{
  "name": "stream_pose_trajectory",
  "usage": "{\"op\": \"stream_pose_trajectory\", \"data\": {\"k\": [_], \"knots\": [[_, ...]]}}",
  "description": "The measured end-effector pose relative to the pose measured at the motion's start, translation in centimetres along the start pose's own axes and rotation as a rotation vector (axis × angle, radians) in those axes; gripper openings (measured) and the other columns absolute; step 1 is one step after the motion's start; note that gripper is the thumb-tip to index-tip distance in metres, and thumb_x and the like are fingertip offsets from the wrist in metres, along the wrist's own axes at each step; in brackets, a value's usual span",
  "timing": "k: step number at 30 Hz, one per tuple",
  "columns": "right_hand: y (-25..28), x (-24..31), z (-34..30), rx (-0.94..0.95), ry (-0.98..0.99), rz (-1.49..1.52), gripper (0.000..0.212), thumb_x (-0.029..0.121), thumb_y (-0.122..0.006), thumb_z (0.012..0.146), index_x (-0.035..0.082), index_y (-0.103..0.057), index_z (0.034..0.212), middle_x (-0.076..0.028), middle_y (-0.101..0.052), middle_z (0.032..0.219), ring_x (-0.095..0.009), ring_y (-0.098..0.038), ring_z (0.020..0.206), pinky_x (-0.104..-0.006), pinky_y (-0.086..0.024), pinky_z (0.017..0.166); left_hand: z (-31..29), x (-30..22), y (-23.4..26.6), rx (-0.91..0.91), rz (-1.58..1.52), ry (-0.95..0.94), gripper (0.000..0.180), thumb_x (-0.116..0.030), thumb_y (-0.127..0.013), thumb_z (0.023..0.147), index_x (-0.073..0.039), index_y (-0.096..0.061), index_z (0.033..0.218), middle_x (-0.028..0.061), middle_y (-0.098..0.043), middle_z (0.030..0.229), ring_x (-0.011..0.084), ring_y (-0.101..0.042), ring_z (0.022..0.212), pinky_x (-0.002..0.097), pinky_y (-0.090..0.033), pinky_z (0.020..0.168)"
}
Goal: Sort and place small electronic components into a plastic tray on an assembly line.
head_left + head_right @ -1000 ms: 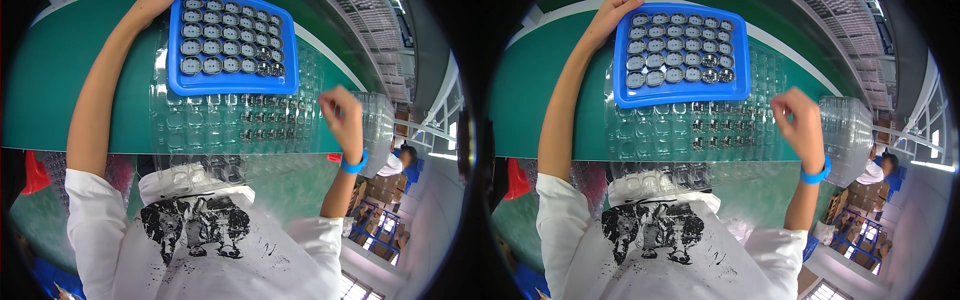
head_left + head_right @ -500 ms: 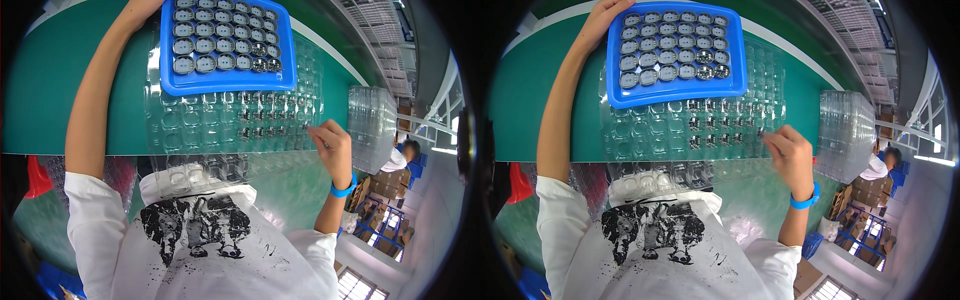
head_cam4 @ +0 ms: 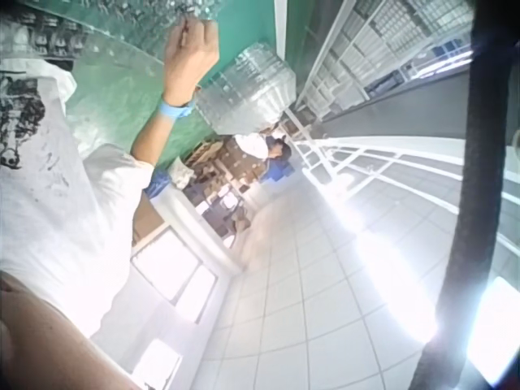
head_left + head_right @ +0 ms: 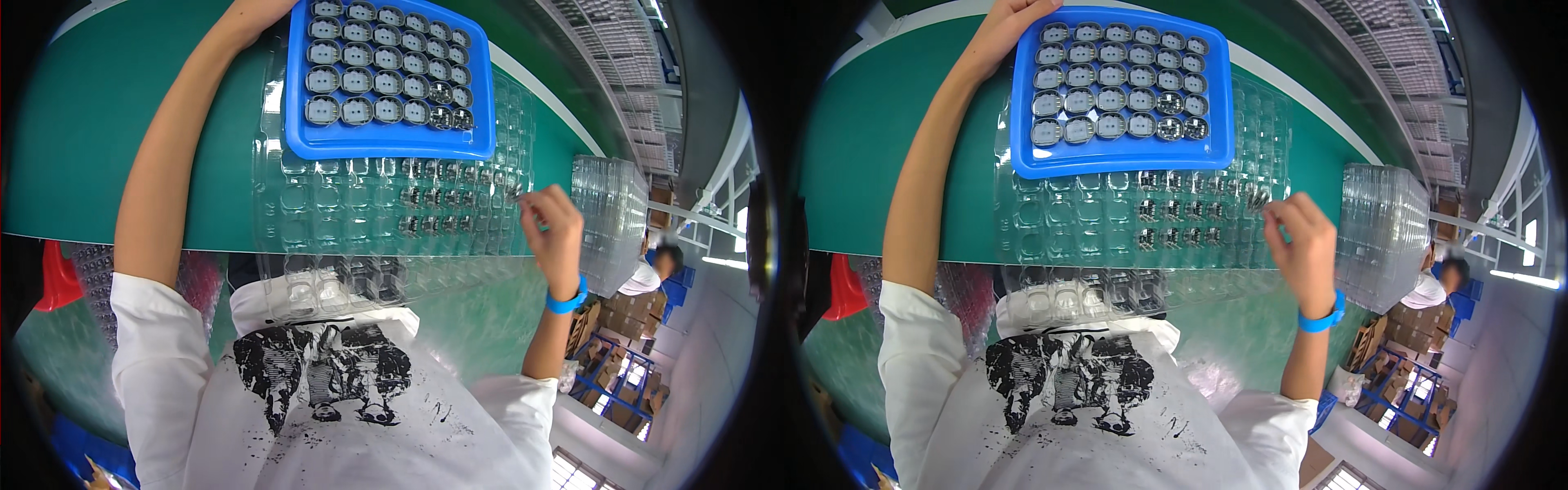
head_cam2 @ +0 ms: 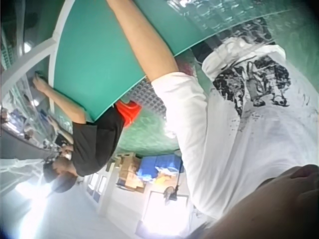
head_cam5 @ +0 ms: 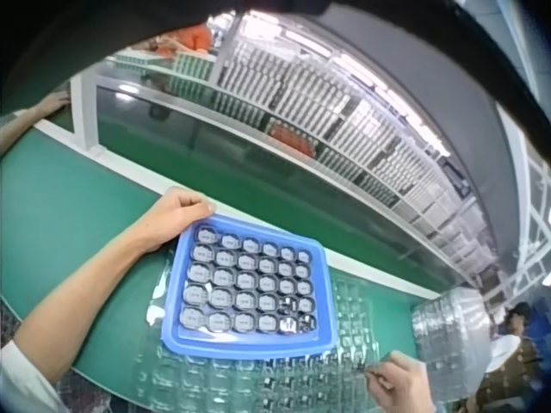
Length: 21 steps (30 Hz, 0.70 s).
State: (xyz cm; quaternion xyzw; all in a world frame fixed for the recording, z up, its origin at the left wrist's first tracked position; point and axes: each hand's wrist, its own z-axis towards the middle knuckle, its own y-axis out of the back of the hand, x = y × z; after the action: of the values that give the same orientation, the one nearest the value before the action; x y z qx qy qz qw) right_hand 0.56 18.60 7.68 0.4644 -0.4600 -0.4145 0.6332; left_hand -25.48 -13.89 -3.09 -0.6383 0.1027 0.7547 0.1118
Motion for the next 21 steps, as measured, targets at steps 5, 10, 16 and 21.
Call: {"op": "stream_pose_trajectory", "data": {"k": [5, 10, 16, 21], "knots": [[0.3, 1.4, 6.0, -0.120, 0.099, -0.024, 0.009, -0.007, -0.066, 0.078, -0.001, -0.064, 0.085, -0.009, -0.054, 0.072, -0.017, -0.056, 0.059, -0.0268, -0.044, 0.051, -0.3, -0.1, 0.2, -0.031, 0.027, 0.033, 0.024, -0.020, -0.061, 0.090, -0.001, -0.068, 0.079, -0.0005, -0.062, 0.070, 0.0070, -0.054, 0.062, 0.0235, -0.042, 0.057], [-2.4, 1.4, 10.5, -0.126, 0.327, -0.095, 0.007, -0.001, -0.069, 0.078, -0.001, -0.065, 0.085, -0.008, -0.056, 0.072, -0.019, -0.056, 0.057, -0.0288, -0.044, 0.052, -0.2, 0.1, -0.1, -0.016, 0.015, 0.002, 0.025, -0.021, -0.061, 0.090, 0.001, -0.068, 0.080, 0.0000, -0.062, 0.071, 0.0076, -0.054, 0.063, 0.0242, -0.043, 0.057], [-3.0, 1.6, 11.4, -0.086, 0.341, -0.101, 0.008, 0.000, -0.069, 0.077, -0.001, -0.065, 0.084, -0.009, -0.057, 0.073, -0.021, -0.056, 0.056, -0.0314, -0.044, 0.051, -0.2, -0.1, 0.1, -0.002, 0.037, -0.011, 0.025, -0.020, -0.061, 0.090, 0.002, -0.068, 0.081, 0.0003, -0.062, 0.071, 0.0078, -0.054, 0.064, 0.0245, -0.043, 0.058], [-3.0, 1.9, 11.5, -0.071, 0.351, -0.099, 0.008, 0.000, -0.069, 0.077, -0.001, -0.065, 0.084, -0.009, -0.057, 0.074, -0.022, -0.056, 0.056, -0.0323, -0.044, 0.052, -0.1, 0.2, 0.2, -0.015, 0.045, -0.039, 0.024, -0.020, -0.061, 0.090, 0.002, -0.068, 0.081, 0.0003, -0.062, 0.072, 0.0077, -0.054, 0.064, 0.0246, -0.043, 0.058]]}}
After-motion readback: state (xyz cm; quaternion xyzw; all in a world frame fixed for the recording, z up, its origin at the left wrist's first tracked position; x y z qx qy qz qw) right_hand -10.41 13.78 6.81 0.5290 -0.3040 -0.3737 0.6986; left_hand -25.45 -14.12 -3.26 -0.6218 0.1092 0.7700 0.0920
